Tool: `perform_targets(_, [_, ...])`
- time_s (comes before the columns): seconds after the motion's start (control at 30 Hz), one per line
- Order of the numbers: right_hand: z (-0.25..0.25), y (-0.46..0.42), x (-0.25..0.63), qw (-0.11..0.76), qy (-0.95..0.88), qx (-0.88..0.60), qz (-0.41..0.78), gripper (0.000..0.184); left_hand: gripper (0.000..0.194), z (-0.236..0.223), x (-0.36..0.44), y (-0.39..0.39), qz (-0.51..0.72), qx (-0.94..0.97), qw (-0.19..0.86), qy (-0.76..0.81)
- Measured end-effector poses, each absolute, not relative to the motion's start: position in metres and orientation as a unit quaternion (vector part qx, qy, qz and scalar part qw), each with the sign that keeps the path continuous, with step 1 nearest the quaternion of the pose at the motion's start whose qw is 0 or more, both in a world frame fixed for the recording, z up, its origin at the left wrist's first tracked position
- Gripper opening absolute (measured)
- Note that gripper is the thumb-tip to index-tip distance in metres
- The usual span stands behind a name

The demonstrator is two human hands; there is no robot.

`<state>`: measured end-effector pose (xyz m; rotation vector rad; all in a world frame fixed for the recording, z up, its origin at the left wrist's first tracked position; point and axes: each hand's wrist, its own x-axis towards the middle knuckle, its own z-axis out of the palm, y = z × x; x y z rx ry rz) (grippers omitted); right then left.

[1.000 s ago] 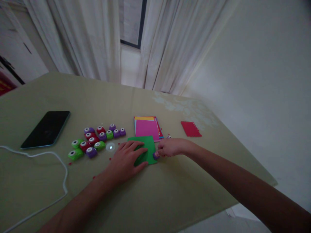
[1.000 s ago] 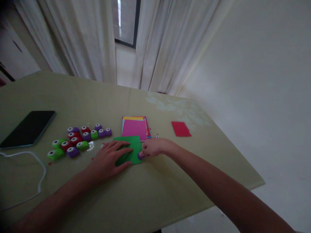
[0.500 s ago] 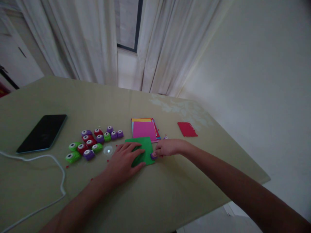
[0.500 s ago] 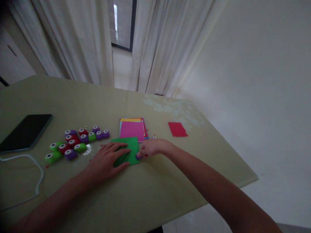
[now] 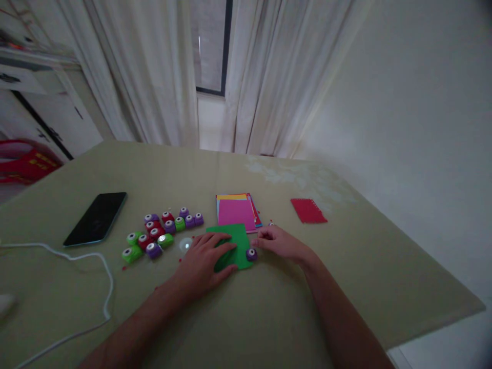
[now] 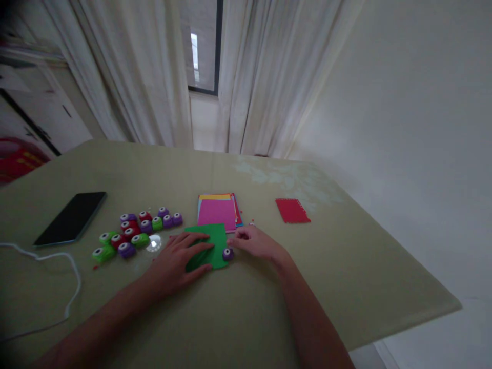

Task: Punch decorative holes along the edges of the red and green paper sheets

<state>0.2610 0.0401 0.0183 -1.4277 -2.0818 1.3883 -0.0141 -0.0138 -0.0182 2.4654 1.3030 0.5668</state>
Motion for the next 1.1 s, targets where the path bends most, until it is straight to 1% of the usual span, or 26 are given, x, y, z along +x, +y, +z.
perform_targets(0.03, [0.017,0.038,0.262,0.158,-0.714,-0.489,0.476,0.04,0.041,-0.018,-0.014,-0.014,0.196,0.856,0.149,0.454])
perform_targets(0.1, [0.016,0.033,0.265,0.161,-0.714,-0.472,0.491,0.037,0.042,-0.019,-0.015,-0.014,0.193,0.854,0.15,0.459])
perform_targets(0.2, [0.016,0.028,0.269,0.172,-0.725,-0.445,0.496,0.056,0.043,-0.022,-0.016,-0.014,0.189,0.855,0.145,0.461])
perform_targets(0.23, [0.016,0.027,0.269,0.174,-0.738,-0.434,0.486,0.059,0.043,-0.023,-0.016,-0.014,0.189,0.855,0.144,0.461])
perform_targets(0.27, [0.015,0.027,0.269,0.172,-0.753,-0.424,0.473,0.056,0.043,-0.023,-0.017,-0.014,0.189,0.856,0.142,0.46])
perform_targets(0.4, [0.015,0.026,0.269,0.163,-0.797,-0.398,0.424,0.026,0.044,-0.026,-0.018,-0.015,0.184,0.859,0.135,0.458])
perform_targets(0.47, [0.015,0.026,0.27,0.162,-0.812,-0.39,0.403,0.019,0.045,-0.027,-0.019,-0.014,0.18,0.861,0.13,0.458])
perform_targets(0.73, [0.018,0.027,0.28,0.139,-0.832,-0.398,0.362,0.015,0.046,-0.028,-0.021,-0.015,0.18,0.865,0.123,0.452])
perform_targets(0.87, [0.021,0.026,0.281,0.143,-0.831,-0.403,0.357,0.015,0.046,-0.027,-0.021,-0.015,0.179,0.867,0.122,0.449])
perform_targets(0.97, [0.03,0.025,0.287,0.178,-0.804,-0.434,0.365,0.018,0.045,-0.025,-0.022,-0.014,0.177,0.87,0.124,0.444])
perform_targets(1.1, [0.04,0.027,0.305,0.279,-0.737,-0.514,0.34,0.027,0.044,-0.02,-0.022,-0.016,0.163,0.88,0.141,0.423])
